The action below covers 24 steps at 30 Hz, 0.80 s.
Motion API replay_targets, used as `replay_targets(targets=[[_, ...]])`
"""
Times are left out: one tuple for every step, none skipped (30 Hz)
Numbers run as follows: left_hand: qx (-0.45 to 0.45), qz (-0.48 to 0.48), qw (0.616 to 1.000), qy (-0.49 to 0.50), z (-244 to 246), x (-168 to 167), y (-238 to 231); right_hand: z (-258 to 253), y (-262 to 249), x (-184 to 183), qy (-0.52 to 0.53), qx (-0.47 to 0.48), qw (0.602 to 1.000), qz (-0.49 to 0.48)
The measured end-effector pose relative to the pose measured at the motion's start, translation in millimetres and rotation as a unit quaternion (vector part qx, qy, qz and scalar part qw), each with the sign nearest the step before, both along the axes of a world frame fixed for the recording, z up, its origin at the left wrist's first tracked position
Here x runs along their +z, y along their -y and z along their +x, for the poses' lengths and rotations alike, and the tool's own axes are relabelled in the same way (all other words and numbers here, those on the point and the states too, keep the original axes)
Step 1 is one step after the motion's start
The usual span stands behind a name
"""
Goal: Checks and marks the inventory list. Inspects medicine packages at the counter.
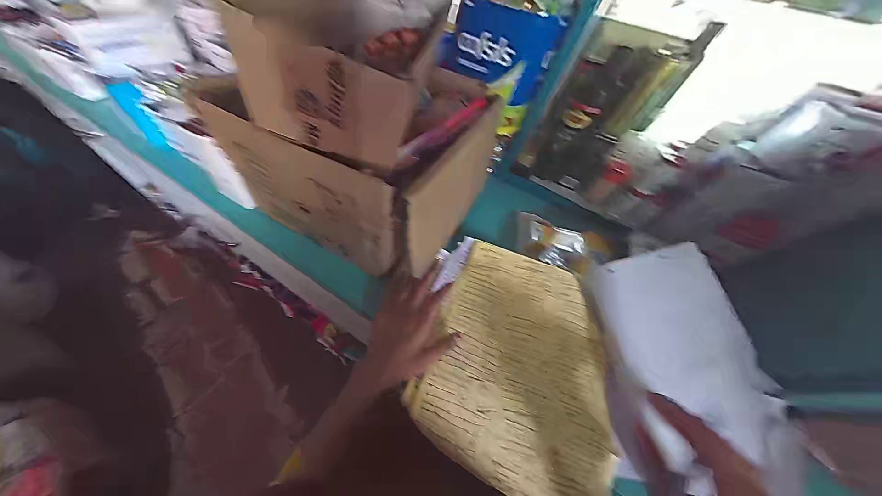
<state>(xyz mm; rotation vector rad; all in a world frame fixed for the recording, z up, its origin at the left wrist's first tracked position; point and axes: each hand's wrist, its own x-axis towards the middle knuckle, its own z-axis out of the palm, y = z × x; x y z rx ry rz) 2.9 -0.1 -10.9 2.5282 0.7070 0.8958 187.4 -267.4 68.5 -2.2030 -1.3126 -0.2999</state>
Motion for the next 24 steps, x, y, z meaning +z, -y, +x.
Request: replay_targets(targets=[[-0.003, 0.002, 1.0, 0.002, 0, -1, -2, -3, -1, -10, -0.015, 0.083, 0.996, -0.024], [-0.007, 0.005, 1.0, 0.003, 0, -3, -4, -8, -4, -20, -0.01, 0.139, 0.989, -0.04], [-0.009, 0.008, 1.0, 0.002, 0, -4, -5, -12, -9, -29, 0.005, 0.17, 0.984, -0.049], [-0.007, 0.013, 1.0, 0.0, 0, -4, -6, -14, -13, -38, 0.023, 0.187, 0.981, -0.048], [-0.005, 0.018, 1.0, -0.001, 0, -4, -6, -14, -16, -48, 0.032, 0.192, 0.98, -0.046], [-0.005, 0.02, 1.0, -0.002, 0, -4, -6, -13, -16, -57, 0.037, 0.19, 0.98, -0.046], [-0.006, 0.022, 1.0, -0.001, -1, -4, -5, -11, -16, -64, 0.045, 0.183, 0.981, -0.045], [-0.008, 0.026, 1.0, 0.002, -2, -4, -6, -10, -17, -69, 0.053, 0.174, 0.982, -0.042], [-0.01, 0.027, 1.0, 0.005, -2, -4, -6, -10, -18, -71, 0.055, 0.169, 0.983, -0.04], [-0.014, 0.023, 1.0, 0.005, -3, -3, -6, -10, -18, -72, 0.053, 0.168, 0.984, -0.038], [-0.02, 0.018, 1.0, 0.007, -4, -3, -6, -10, -18, -71, 0.048, 0.169, 0.984, -0.035], [-0.029, 0.013, 0.999, 0.01, -4, -2, -6, -9, -17, -71, 0.04, 0.174, 0.983, -0.035], [-0.038, 0.008, 0.999, 0.012, -5, -2, -6, -7, -17, -69, 0.033, 0.179, 0.983, -0.036], [-0.046, 0.005, 0.999, 0.013, -5, -2, -7, -6, -16, -68, 0.026, 0.185, 0.982, -0.038], [-0.051, 0.003, 0.999, 0.014, -5, -3, -8, -5, -15, -67, 0.02, 0.189, 0.981, -0.039], [-0.056, 0.002, 0.998, 0.013, -5, -3, -8, -4, -15, -66, 0.015, 0.191, 0.981, -0.038], [-0.058, 0.003, 0.998, 0.013, -6, -3, -9, -4, -15, -67, 0.014, 0.192, 0.981, -0.037], [-0.06, 0.005, 0.998, 0.012, -6, -3, -9, -3, -14, -67, 0.012, 0.194, 0.98, -0.037], [-0.062, 0.007, 0.998, 0.011, -6, -3, -9, -3, -14, -67, 0.01, 0.196, 0.98, -0.04], [-0.063, 0.006, 0.998, 0.009, -6, -3, -9, -3, -14, -67, 0.007, 0.198, 0.979, -0.042], [-0.063, 0.005, 0.998, 0.007, -7, -3, -9, -3, -14, -67, 0.005, 0.198, 0.979, -0.041], [-0.064, 0.004, 0.998, 0.004, -7, -3, -9, -4, -14, -67, 0.004, 0.196, 0.98, -0.041], [-0.065, 0.005, 0.998, 0.003, -8, -3, -9, -4, -15, -67, 0.007, 0.192, 0.98, -0.041], [-0.067, 0.007, 0.998, 0.002, -8, -3, -9, -5, -15, -67, 0.01, 0.189, 0.981, -0.039]])
